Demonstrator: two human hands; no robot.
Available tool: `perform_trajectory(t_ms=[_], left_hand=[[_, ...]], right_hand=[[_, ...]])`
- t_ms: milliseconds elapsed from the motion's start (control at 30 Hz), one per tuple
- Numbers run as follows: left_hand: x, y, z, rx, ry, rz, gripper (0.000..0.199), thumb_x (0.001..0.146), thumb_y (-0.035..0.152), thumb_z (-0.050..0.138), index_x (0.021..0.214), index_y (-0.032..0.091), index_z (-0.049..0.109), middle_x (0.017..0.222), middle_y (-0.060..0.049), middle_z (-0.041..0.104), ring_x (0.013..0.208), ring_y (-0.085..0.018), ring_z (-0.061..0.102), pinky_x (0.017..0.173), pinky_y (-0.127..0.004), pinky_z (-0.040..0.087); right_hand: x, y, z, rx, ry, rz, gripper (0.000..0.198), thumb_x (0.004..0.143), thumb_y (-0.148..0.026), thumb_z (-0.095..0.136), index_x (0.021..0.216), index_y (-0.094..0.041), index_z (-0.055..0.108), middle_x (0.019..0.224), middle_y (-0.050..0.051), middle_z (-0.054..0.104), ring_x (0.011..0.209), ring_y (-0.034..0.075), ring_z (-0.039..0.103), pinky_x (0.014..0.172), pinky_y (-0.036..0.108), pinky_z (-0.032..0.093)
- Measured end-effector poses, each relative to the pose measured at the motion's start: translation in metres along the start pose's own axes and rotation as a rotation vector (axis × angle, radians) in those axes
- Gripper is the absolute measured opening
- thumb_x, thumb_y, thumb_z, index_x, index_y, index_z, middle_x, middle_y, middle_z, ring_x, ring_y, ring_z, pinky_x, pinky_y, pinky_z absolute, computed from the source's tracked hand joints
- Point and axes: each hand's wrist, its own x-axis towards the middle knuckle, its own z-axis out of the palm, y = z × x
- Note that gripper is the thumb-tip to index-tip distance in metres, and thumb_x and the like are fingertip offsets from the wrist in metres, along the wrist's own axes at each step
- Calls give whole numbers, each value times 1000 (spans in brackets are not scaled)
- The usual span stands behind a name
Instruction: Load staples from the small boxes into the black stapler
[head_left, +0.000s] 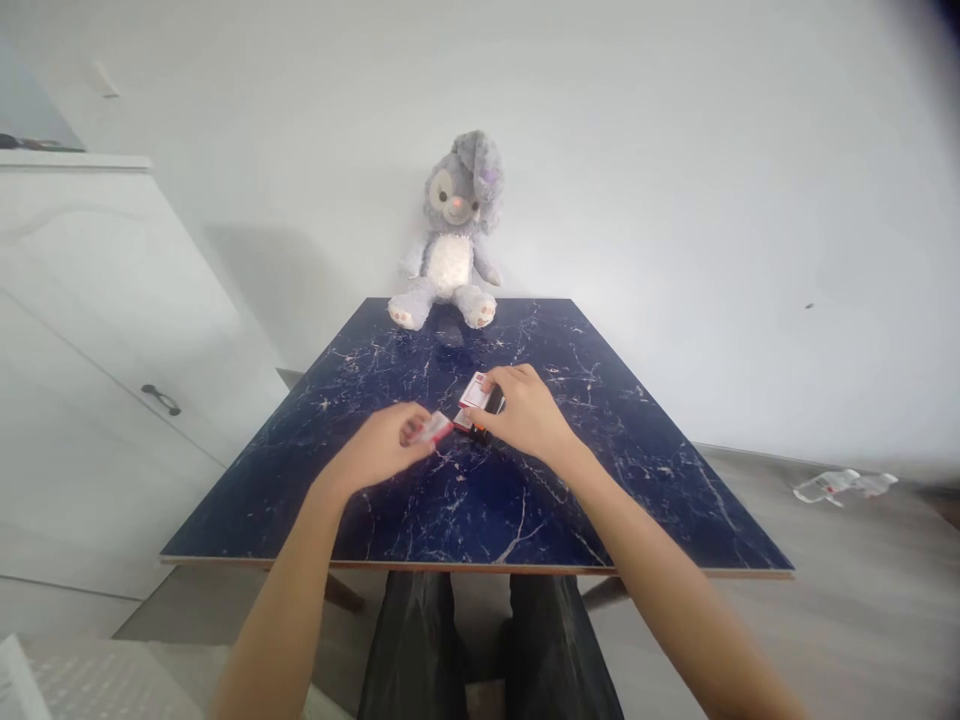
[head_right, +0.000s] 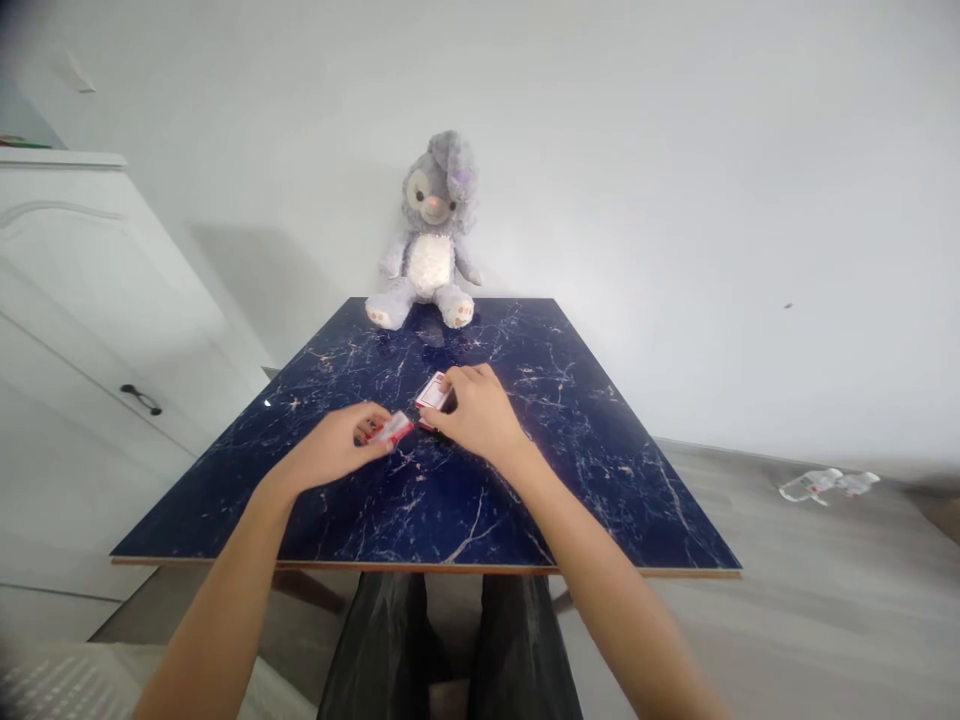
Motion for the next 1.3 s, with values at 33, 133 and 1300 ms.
perform_trajectory(t_ms=[33,133,1300], left_hand=[[4,-2,-5,3,88,-30,33,86,43,63,114,25,63,106,-5,67,83,-21,65,74,-32,50],[27,-2,-8,52,283,-61,33,88,43,61,115,24,61,110,-6,64,79,-18,64,76,-33,50],[75,-16,38,-708,-273,-212,54,76,38,79,123,17,63,119,-17,70,91,-23,73,82,-38,60]], right_hand=[[8,-2,11,-41,-20,-24,32,80,-48,71,92,-20,60,97,9,69,106,28,54,93,38,41],[22,-2,39,-193,-155,-58,36,79,-48,72,97,-17,65,105,16,69,122,36,46,105,47,33],[85,78,15,155,-385,346,33,90,-38,57,114,-18,69,117,9,72,103,24,67,88,32,53]])
